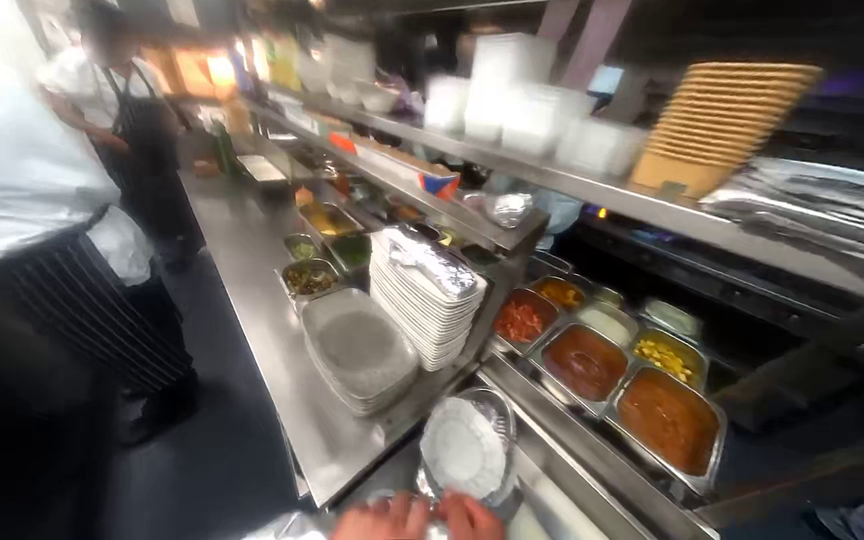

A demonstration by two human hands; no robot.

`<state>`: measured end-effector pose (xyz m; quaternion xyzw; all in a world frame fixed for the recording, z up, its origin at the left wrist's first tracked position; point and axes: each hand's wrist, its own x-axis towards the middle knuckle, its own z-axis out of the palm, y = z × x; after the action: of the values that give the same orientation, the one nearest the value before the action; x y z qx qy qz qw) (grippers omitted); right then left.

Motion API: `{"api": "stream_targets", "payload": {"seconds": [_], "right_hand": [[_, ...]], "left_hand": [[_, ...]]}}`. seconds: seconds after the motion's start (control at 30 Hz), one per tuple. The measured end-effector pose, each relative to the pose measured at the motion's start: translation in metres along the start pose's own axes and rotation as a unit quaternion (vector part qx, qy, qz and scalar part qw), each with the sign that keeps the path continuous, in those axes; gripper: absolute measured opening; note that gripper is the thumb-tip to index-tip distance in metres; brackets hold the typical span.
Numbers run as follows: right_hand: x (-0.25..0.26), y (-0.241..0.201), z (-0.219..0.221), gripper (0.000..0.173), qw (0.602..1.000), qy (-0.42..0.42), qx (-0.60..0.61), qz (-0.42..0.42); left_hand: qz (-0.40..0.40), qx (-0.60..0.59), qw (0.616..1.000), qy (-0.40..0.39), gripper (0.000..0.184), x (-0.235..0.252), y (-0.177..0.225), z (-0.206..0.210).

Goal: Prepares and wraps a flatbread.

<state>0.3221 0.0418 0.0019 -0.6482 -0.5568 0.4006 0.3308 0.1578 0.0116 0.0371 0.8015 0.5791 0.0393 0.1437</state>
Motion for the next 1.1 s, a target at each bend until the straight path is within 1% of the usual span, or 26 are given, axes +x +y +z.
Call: {"api": "stream_targets", "payload": {"seconds": [0.03, 0.1, 0.17, 0.2, 0.23, 0.3, 0.33, 0.37, 0.4, 0.43, 0.47, 0.5, 0.53, 0.6, 0.67, 0.73, 0.77, 0.8, 0.87, 0.9, 0.93, 0.97, 1.0, 1.03, 1.07, 1.1], "right_hand": [[0.005, -0.014, -0.003, 0.035, 0.999, 0.013, 0.026, 0.023], [0.022, -0.039, -0.012, 0.035, 0.995, 0.035, 0.071, 0.064], [0.039, -0.055, -0.014, 0.035, 0.991, 0.034, 0.098, 0.088], [0.047, -0.061, -0.011, 0.035, 0.989, 0.034, 0.109, 0.094], [0.054, -0.067, -0.006, 0.033, 0.987, 0.035, 0.125, 0.093], [0.067, -0.079, 0.003, 0.033, 0.982, 0.034, 0.166, 0.089], [0.072, -0.087, 0.006, 0.034, 0.977, 0.032, 0.188, 0.091], [0.074, -0.097, 0.01, 0.035, 0.972, 0.033, 0.213, 0.093], [0.075, -0.106, 0.015, 0.037, 0.966, 0.035, 0.238, 0.093], [0.075, -0.115, 0.022, 0.038, 0.961, 0.036, 0.26, 0.091], [0.076, -0.122, 0.031, 0.039, 0.955, 0.041, 0.279, 0.089], [0.078, -0.128, 0.039, 0.039, 0.951, 0.048, 0.293, 0.088], [0.08, -0.133, 0.047, 0.038, 0.947, 0.055, 0.304, 0.089], [0.084, -0.143, 0.061, 0.035, 0.943, 0.061, 0.313, 0.097], [0.085, -0.15, 0.073, 0.035, 0.942, 0.057, 0.314, 0.101], [0.086, -0.157, 0.084, 0.038, 0.937, 0.064, 0.329, 0.099], [0.087, -0.163, 0.089, 0.039, 0.932, 0.073, 0.341, 0.099], [0.089, -0.17, 0.093, 0.039, 0.927, 0.085, 0.353, 0.099], [0.097, -0.189, 0.102, 0.04, 0.916, 0.108, 0.376, 0.09], [0.103, -0.201, 0.106, 0.041, 0.92, 0.111, 0.37, 0.07], [0.108, -0.211, 0.111, 0.041, 0.938, 0.097, 0.331, 0.031], [0.114, -0.22, 0.112, 0.041, 0.967, 0.067, 0.245, -0.028], [0.124, -0.231, 0.109, 0.041, 0.986, 0.036, 0.122, -0.106], [0.137, -0.243, 0.103, 0.039, 0.98, 0.027, -0.022, -0.194], [0.154, -0.253, 0.097, 0.038, 0.944, 0.059, -0.164, -0.279], [0.18, -0.26, 0.088, 0.04, 0.893, 0.107, -0.284, -0.331]], "left_hand": [[-0.004, 0.014, 0.999, 0.038, 0.075, -0.006, -0.028, -0.005], [-0.017, 0.025, 0.997, 0.071, 0.07, -0.012, -0.088, -0.023], [-0.011, -0.022, 0.998, 0.053, 0.061, -0.011, -0.131, -0.041], [-0.004, -0.066, 0.997, 0.042, 0.063, -0.008, -0.144, -0.05], [0.007, -0.118, 0.992, 0.039, 0.07, -0.005, -0.154, -0.06], [0.046, -0.232, 0.971, 0.036, 0.095, 0.0, -0.174, -0.084], [0.076, -0.288, 0.954, 0.035, 0.107, 0.001, -0.184, -0.098], [0.111, -0.341, 0.932, 0.057, 0.116, 0.003, -0.191, -0.109], [0.139, -0.394, 0.903, 0.104, 0.118, 0.006, -0.193, -0.116], [0.155, -0.451, 0.862, 0.173, 0.112, 0.012, -0.193, -0.118], [0.163, -0.503, 0.814, 0.239, 0.098, 0.022, -0.192, -0.117], [0.179, -0.547, 0.767, 0.284, 0.084, 0.034, -0.194, -0.117], [0.208, -0.596, 0.713, 0.304, 0.071, 0.046, -0.197, -0.119], [0.295, -0.715, 0.566, 0.286, 0.045, 0.065, -0.198, -0.126], [0.344, -0.775, 0.449, 0.281, 0.034, 0.076, -0.19, -0.136], [0.359, -0.803, 0.373, 0.294, 0.029, 0.086, -0.187, -0.147], [0.357, -0.813, 0.349, 0.3, 0.03, 0.09, -0.189, -0.152], [0.348, -0.818, 0.34, 0.307, 0.037, 0.093, -0.193, -0.157], [0.312, -0.823, 0.349, 0.32, 0.059, 0.099, -0.199, -0.162], [0.291, -0.829, 0.354, 0.321, 0.07, 0.102, -0.199, -0.158], [0.249, -0.835, 0.362, 0.332, 0.072, 0.105, -0.193, -0.15], [0.187, -0.84, 0.359, 0.361, 0.061, 0.105, -0.182, -0.144], [0.12, -0.834, 0.36, 0.401, 0.044, 0.105, -0.174, -0.14], [0.047, -0.822, 0.361, 0.437, 0.026, 0.102, -0.172, -0.141], [-0.021, -0.809, 0.374, 0.453, 0.02, 0.095, -0.177, -0.142], [-0.08, -0.797, 0.391, 0.453, 0.022, 0.086, -0.186, -0.142]]}}
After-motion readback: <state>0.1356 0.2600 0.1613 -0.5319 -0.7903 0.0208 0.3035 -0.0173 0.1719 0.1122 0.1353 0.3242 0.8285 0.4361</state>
